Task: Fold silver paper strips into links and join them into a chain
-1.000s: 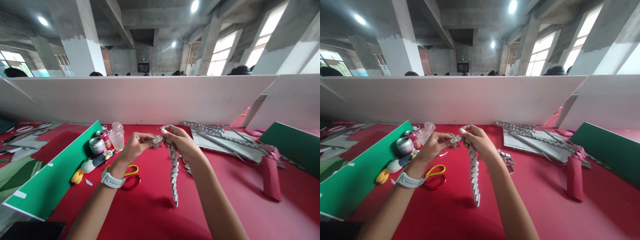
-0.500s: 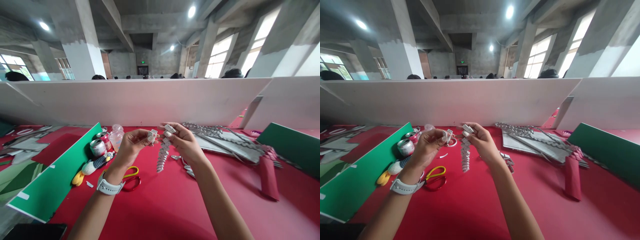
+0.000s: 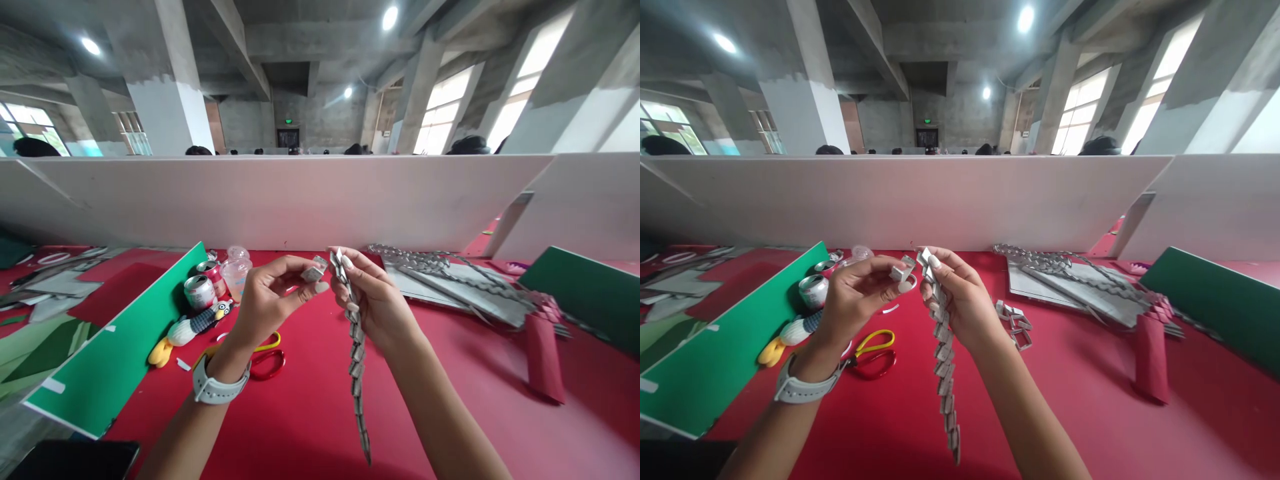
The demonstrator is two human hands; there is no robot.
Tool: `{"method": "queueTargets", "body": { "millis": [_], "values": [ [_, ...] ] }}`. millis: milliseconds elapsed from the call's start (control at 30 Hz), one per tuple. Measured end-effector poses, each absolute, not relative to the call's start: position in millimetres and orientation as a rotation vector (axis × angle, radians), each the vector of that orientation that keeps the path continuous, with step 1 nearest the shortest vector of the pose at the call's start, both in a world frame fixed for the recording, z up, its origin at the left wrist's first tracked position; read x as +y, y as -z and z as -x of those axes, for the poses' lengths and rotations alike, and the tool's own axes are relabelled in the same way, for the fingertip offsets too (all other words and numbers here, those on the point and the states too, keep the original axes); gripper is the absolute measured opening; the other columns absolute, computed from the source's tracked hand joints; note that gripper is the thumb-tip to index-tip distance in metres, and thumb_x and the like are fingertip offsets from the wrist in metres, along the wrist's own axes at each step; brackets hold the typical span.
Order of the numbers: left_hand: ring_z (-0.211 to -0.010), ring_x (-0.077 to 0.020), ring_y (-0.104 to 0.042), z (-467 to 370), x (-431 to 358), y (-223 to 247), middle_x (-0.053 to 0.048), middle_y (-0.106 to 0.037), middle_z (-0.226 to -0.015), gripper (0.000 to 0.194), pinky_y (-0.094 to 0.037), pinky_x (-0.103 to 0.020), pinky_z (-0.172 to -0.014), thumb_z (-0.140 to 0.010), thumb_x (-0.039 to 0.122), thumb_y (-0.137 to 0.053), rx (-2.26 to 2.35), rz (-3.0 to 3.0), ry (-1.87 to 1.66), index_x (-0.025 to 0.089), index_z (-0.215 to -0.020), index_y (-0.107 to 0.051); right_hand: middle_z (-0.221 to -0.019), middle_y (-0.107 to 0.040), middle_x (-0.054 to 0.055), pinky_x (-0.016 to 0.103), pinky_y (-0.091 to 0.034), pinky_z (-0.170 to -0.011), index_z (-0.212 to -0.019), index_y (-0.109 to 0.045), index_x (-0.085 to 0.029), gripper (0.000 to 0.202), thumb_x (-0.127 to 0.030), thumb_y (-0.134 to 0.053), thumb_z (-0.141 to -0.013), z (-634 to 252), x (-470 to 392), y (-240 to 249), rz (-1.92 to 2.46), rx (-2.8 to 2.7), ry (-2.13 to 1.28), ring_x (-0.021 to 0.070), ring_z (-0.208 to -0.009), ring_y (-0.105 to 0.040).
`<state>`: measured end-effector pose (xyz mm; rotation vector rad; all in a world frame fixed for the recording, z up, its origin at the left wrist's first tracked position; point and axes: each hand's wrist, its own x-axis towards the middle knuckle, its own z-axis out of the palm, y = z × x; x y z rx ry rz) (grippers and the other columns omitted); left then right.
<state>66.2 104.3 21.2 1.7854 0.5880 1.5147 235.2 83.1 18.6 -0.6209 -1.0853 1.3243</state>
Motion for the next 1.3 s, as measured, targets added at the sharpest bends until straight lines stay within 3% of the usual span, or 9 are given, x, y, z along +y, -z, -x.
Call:
{"method": "queueTargets", "body": {
  "millis": [167, 300, 500, 667, 800, 967, 1133, 1300],
  "values": [
    [-0.073, -0.0124, -0.068, -66.0, 101.5, -20.4, -0.002, -0.071, -0.079, 0.011, -0.060, -0.022, -0.070, -0.075, 0.021, -0.074, 0.590, -1.804, -1.572, 0.017, -0.084, -0.067, -0.062, -0.054, -0.003, 0.018, -0.039, -0.042, -0.104, -0.064, -0.022, 0.031, -0.033, -0.073, -0.076, -228.7, 79.7, -20.2, 0.633, -1.030, -1.347, 0.0081, -0.051, -0.049],
    [-0.073, -0.0114, -0.067, -67.2, 100.3, -19.3, -0.002, -0.068, -0.079, 0.014, -0.059, -0.021, -0.068, -0.078, 0.025, -0.073, 0.660, -1.782, -1.627, 0.017, -0.083, -0.062, -0.059, -0.053, -0.004, 0.019, -0.038, -0.041, -0.104, -0.062, -0.023, 0.032, -0.034, -0.072, -0.076, -224.5, 75.9, -21.5, 0.675, -1.012, -1.347, 0.0086, -0.048, -0.048],
    [-0.074, -0.0107, -0.066, -67.5, 97.0, -19.8, 0.000, -0.068, -0.081, 0.031, -0.057, -0.021, -0.073, -0.084, 0.025, -0.068, 0.716, -1.853, -1.643, 0.020, -0.114, -0.061, -0.065, -0.056, -0.003, 0.018, -0.041, -0.042, -0.105, -0.063, -0.024, 0.029, -0.028, -0.071, -0.077, -221.4, 76.7, -16.3, 0.604, -0.983, -1.383, 0.0081, -0.051, -0.050],
    [-0.064, -0.0086, -0.063, -65.8, 95.0, -23.0, -0.001, -0.070, -0.075, 0.013, -0.051, -0.016, -0.056, -0.085, 0.026, -0.066, 0.770, -1.989, -1.577, 0.015, -0.090, -0.070, -0.067, -0.055, -0.002, 0.015, -0.040, -0.041, -0.096, -0.065, -0.021, 0.023, -0.020, -0.073, -0.074, -217.3, 77.7, -15.5, 0.507, -0.915, -1.510, 0.0063, -0.052, -0.049],
    [-0.069, -0.0103, -0.066, -62.2, 98.5, -22.4, -0.004, -0.074, -0.082, 0.019, -0.053, -0.017, -0.061, -0.084, 0.023, -0.065, 0.672, -1.965, -1.480, 0.013, -0.098, -0.072, -0.070, -0.055, -0.003, 0.012, -0.038, -0.038, -0.095, -0.064, -0.020, 0.027, -0.010, -0.071, -0.072, -214.0, 76.1, -17.9, 0.467, -0.828, -1.588, 0.0036, -0.049, -0.046],
    [-0.075, -0.0114, -0.066, -55.8, 102.0, -21.2, -0.005, -0.075, -0.087, 0.023, -0.053, -0.018, -0.063, -0.081, 0.022, -0.066, 0.601, -1.947, -1.449, 0.014, -0.101, -0.073, -0.075, -0.056, -0.002, 0.010, -0.039, -0.036, -0.104, -0.063, -0.018, 0.030, -0.004, -0.063, -0.077, -212.5, 67.9, -20.7, 0.466, -0.781, -1.662, 0.0024, -0.049, -0.045],
    [-0.065, -0.0103, -0.062, -50.2, 97.4, -6.1, -0.004, -0.071, -0.077, 0.023, -0.052, -0.019, -0.056, -0.078, 0.027, -0.069, 0.518, -1.885, -1.299, 0.013, -0.095, -0.074, -0.071, -0.052, -0.001, 0.007, -0.038, -0.035, -0.095, -0.061, -0.012, 0.022, 0.002, -0.048, -0.083, -210.7, 50.2, -11.5, 0.463, -0.704, -1.773, 0.0014, -0.046, -0.044],
    [-0.055, -0.0092, -0.058, -48.7, 98.5, 42.5, -0.001, -0.063, -0.065, 0.024, -0.048, -0.020, -0.052, -0.075, 0.034, -0.071, 0.583, -1.781, -1.271, 0.011, -0.083, -0.071, -0.069, -0.052, 0.000, 0.004, -0.043, -0.039, -0.087, -0.055, -0.014, 0.026, 0.005, -0.037, -0.087, -207.9, 45.5, 26.0, 0.526, -0.528, -1.897, 0.0022, -0.048, -0.047]
  ]
}}
